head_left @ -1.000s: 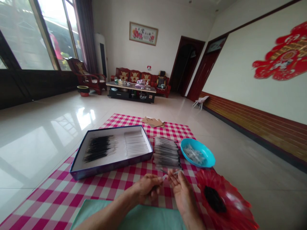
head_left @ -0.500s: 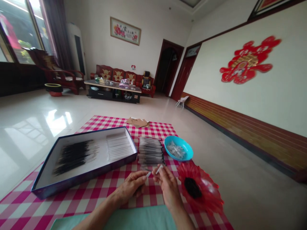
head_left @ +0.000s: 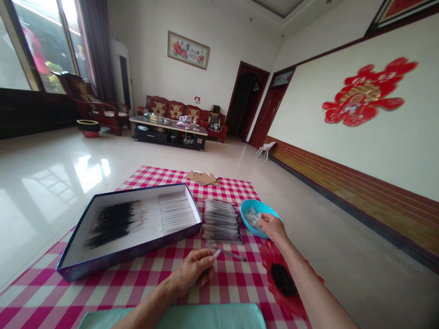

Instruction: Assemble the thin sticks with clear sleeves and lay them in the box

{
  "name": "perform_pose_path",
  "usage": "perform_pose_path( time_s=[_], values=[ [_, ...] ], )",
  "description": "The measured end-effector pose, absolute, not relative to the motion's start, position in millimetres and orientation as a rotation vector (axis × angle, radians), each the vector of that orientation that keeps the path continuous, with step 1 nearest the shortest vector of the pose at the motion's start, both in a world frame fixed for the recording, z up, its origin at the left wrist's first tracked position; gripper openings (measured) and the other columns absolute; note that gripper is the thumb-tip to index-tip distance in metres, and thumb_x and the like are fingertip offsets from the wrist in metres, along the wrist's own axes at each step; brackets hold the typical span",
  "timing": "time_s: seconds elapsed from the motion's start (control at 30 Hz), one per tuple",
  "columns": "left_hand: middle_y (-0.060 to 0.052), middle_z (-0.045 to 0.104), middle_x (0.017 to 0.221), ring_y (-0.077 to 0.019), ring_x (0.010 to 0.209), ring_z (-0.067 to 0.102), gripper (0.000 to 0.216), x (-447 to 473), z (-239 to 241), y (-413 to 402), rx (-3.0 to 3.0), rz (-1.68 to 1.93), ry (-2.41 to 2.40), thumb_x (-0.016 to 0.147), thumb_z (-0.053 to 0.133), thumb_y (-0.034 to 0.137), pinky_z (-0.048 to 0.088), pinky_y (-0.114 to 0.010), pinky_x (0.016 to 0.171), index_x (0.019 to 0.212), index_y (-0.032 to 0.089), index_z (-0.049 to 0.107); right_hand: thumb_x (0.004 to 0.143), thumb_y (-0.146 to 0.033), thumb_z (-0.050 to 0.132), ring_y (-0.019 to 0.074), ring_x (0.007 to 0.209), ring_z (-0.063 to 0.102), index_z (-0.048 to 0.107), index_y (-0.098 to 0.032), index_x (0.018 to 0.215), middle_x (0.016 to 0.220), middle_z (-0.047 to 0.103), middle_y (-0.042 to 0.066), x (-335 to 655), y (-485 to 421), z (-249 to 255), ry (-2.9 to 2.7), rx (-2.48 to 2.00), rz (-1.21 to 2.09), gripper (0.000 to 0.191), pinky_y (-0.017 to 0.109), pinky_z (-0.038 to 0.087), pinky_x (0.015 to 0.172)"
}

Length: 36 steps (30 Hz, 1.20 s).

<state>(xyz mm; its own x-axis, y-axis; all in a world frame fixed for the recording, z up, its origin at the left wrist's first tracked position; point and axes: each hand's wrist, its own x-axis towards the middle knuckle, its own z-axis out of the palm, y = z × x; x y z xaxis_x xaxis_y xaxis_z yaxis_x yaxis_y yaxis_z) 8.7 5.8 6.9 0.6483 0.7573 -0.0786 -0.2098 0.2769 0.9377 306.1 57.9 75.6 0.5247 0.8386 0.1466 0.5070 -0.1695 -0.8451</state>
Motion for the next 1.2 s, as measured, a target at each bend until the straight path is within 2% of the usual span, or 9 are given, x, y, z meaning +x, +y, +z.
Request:
perform_pose_path(
  time_s=[0.23,0.37,0.53,0.63,0.77,0.87,1.0,1.1,1.2],
  values=[
    [0.002,0.055,0.053,-0.0046,0.038,0.040,0.036,9,10,4,1.101,0.712,0.598,0.077,0.059,0.050,0.021,-0.018,0.037,0.073,0.015,0.052,0.063,-0.026,0.061,0.0297,0.094,0.065,0.068,-0.015,0.092,0.093,0.072,0.012,294,65,89,-1.137,-1.840,0.311,0.032,0.040,0.046,0.086],
    [0.002,0.055,0.052,-0.0046,0.037,0.040,0.037,9,15,4,1.072,0.711,0.615,0.074,0.061,0.051,0.021,-0.018,0.037,0.074,0.015,0.053,0.072,-0.037,0.059,0.0233,0.089,0.067,0.068,-0.021,0.094,0.095,0.073,0.006,236,25,83,-1.336,-1.657,0.444,0.028,0.033,0.051,0.081],
    [0.001,0.057,0.055,-0.0057,0.037,0.043,0.025,8,11,3,1.002,0.730,0.587,0.070,0.063,0.037,0.024,-0.019,0.037,0.075,0.014,0.056,0.078,-0.049,0.057,0.0250,0.081,0.068,0.066,-0.020,0.098,0.091,0.073,0.009,168,-35,44,-1.240,-1.458,0.622,0.037,0.033,0.055,0.067],
    [0.000,0.058,0.060,-0.0058,0.039,0.043,0.026,5,14,1,1.002,0.744,0.579,0.069,0.063,0.035,0.027,-0.019,0.037,0.082,0.012,0.061,0.075,-0.059,0.056,0.0271,0.087,0.067,0.069,-0.021,0.094,0.093,0.073,0.009,155,-52,16,-1.197,-1.487,0.522,0.044,0.033,0.054,0.074],
    [0.000,0.058,0.065,-0.0072,0.050,0.047,0.030,-4,40,3,1.295,0.772,0.569,0.076,0.059,0.039,0.035,-0.019,0.046,0.089,0.013,0.066,0.077,-0.057,0.053,0.0261,0.088,0.067,0.068,-0.024,0.094,0.095,0.073,0.006,152,-54,-5,-1.274,-1.481,0.518,0.039,0.032,0.054,0.075],
    [-0.001,0.062,0.070,-0.0108,0.060,0.053,0.033,-18,72,27,1.774,0.803,0.783,0.083,0.052,0.041,0.039,-0.020,0.056,0.097,0.016,0.068,0.077,-0.056,0.054,0.0257,0.085,0.067,0.068,-0.024,0.091,0.092,0.073,0.006,149,-52,-12,-1.268,-1.460,0.491,0.038,0.031,0.054,0.074],
    [-0.003,0.068,0.098,-0.0174,0.090,0.060,0.028,-44,105,92,2.331,0.699,1.493,0.082,0.051,0.025,0.042,-0.024,0.080,0.105,0.023,0.067,0.077,-0.056,0.053,0.0252,0.079,0.069,0.069,-0.025,0.088,0.084,0.074,0.006,148,-49,-21,-1.230,-1.423,0.520,0.037,0.030,0.055,0.069],
    [-0.009,0.069,0.089,-0.0220,0.089,0.062,0.024,-62,108,144,2.316,0.600,1.725,0.080,0.050,0.019,0.043,-0.029,0.078,0.093,0.018,0.070,0.076,-0.057,0.053,0.0255,0.076,0.069,0.069,-0.025,0.086,0.081,0.074,0.006,148,-46,-26,-1.206,-1.416,0.509,0.037,0.030,0.056,0.068],
    [-0.009,0.070,0.087,-0.0217,0.088,0.063,0.022,-72,99,178,2.286,0.516,1.870,0.080,0.050,0.020,0.044,-0.028,0.075,0.089,0.019,0.071,0.076,-0.056,0.053,0.0249,0.075,0.069,0.069,-0.025,0.086,0.081,0.074,0.007,147,-44,-27,-1.201,-1.403,0.500,0.037,0.029,0.056,0.066]
  ],
)
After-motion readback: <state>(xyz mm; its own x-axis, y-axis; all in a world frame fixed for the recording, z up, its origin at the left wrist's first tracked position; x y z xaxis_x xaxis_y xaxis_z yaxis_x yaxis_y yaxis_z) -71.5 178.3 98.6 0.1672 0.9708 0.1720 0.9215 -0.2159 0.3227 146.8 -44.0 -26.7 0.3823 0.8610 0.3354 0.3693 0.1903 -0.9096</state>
